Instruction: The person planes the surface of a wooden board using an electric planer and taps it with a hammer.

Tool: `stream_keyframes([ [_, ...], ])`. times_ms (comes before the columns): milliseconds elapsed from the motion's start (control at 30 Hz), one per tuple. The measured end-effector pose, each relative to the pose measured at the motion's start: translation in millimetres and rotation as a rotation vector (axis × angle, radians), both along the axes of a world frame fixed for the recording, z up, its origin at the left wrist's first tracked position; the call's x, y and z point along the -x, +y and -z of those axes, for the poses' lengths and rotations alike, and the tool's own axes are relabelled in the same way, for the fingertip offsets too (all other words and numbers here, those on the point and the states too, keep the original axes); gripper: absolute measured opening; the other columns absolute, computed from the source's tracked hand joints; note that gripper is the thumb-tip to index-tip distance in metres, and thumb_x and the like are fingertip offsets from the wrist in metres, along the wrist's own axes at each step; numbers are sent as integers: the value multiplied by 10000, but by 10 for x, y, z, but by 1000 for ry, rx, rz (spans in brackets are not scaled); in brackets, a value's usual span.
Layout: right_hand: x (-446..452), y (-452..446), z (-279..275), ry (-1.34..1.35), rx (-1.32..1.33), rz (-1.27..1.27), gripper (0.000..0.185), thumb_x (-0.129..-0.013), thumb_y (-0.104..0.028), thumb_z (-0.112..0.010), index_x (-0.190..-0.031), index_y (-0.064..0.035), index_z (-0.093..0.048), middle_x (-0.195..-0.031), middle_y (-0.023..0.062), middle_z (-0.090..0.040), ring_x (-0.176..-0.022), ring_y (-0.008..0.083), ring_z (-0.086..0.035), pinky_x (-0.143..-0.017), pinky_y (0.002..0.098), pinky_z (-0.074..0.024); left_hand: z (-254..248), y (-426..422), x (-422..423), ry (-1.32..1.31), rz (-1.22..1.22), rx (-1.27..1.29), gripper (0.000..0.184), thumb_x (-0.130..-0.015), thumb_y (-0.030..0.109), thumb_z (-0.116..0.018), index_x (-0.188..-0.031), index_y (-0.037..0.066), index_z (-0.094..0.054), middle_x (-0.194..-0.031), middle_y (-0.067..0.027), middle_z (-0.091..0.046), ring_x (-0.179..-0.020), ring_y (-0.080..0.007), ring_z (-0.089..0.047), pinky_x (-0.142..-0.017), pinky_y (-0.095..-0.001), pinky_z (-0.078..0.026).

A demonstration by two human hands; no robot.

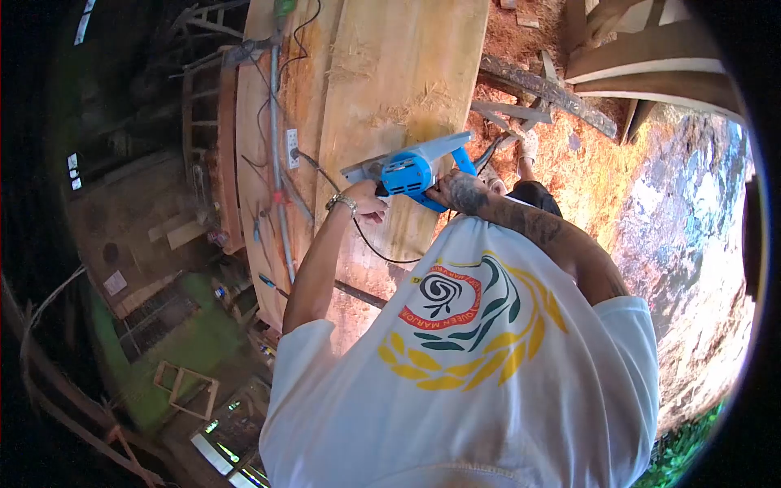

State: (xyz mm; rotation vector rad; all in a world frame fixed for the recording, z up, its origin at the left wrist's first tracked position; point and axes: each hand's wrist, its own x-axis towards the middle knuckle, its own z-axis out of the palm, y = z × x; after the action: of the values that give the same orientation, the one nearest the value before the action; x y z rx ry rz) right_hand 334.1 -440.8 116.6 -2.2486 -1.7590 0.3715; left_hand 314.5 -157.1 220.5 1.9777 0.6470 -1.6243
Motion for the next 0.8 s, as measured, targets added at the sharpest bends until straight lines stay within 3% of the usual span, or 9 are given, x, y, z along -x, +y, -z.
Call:
stream_keyframes([
  [133, 21, 15, 96, -45, -173, 57, 271, -927, -193, -580, -1196, -167, -604, -754, 106, -683, -699, 309, -740, -633, 451, -582, -107, -27, 23, -44, -85, 77, 450, -899, 10, -698, -1283, -105, -493, -944, -216, -767, -756, -262, -782, -581, -318, -631],
  [267, 30, 7, 132, -7, -166, 59, 314, -914, -180, -584, -1226, -146, -595, -762, 116, -681, -680, 316, -733, -652, 466, -585, -67, 82, 186, -114, -147, 208, 603, -907, -12, -671, -1438, -24, -385, -986, -213, -761, -754, -238, -771, -530, -307, -575],
  [367, 19, -20, 60, -42, -149, 68, 297, -905, -172, -590, -1200, -143, -606, -752, 113, -677, -669, 309, -728, -635, 462, -580, -316, 141, 210, -136, -276, 274, 683, -914, -15, -654, -1506, 34, -318, -1013, -212, -750, -746, -226, -763, -551, -298, -572],
  [467, -35, 0, -94, 41, 40, -9, 325, -931, -134, -571, -1252, -96, -548, -838, 133, -689, -793, 312, -734, -756, 450, -560, -569, 74, 160, -104, -331, 312, 697, -926, -3, -658, -1526, 59, -309, -1044, -213, -739, -754, -238, -768, -575, -299, -583],
  [667, -65, -50, -249, 24, -21, -12, 326, -922, -139, -580, -1237, -72, -526, -860, 129, -698, -803, 294, -740, -752, 443, -555, -439, -233, 66, -116, -51, 90, 657, -930, 22, -688, -1486, -30, -341, -1002, -218, -761, -767, -245, -777, -562, -314, -591],
  [800, -33, -58, -244, -16, -23, -2, 342, -913, -135, -582, -1240, -58, -517, -873, 134, -705, -799, 305, -744, -746, 449, -564, -223, -154, 47, -25, -226, 123, 649, -909, -9, -666, -1477, -52, -355, -983, -224, -766, -775, -221, -770, -571, -294, -595],
])
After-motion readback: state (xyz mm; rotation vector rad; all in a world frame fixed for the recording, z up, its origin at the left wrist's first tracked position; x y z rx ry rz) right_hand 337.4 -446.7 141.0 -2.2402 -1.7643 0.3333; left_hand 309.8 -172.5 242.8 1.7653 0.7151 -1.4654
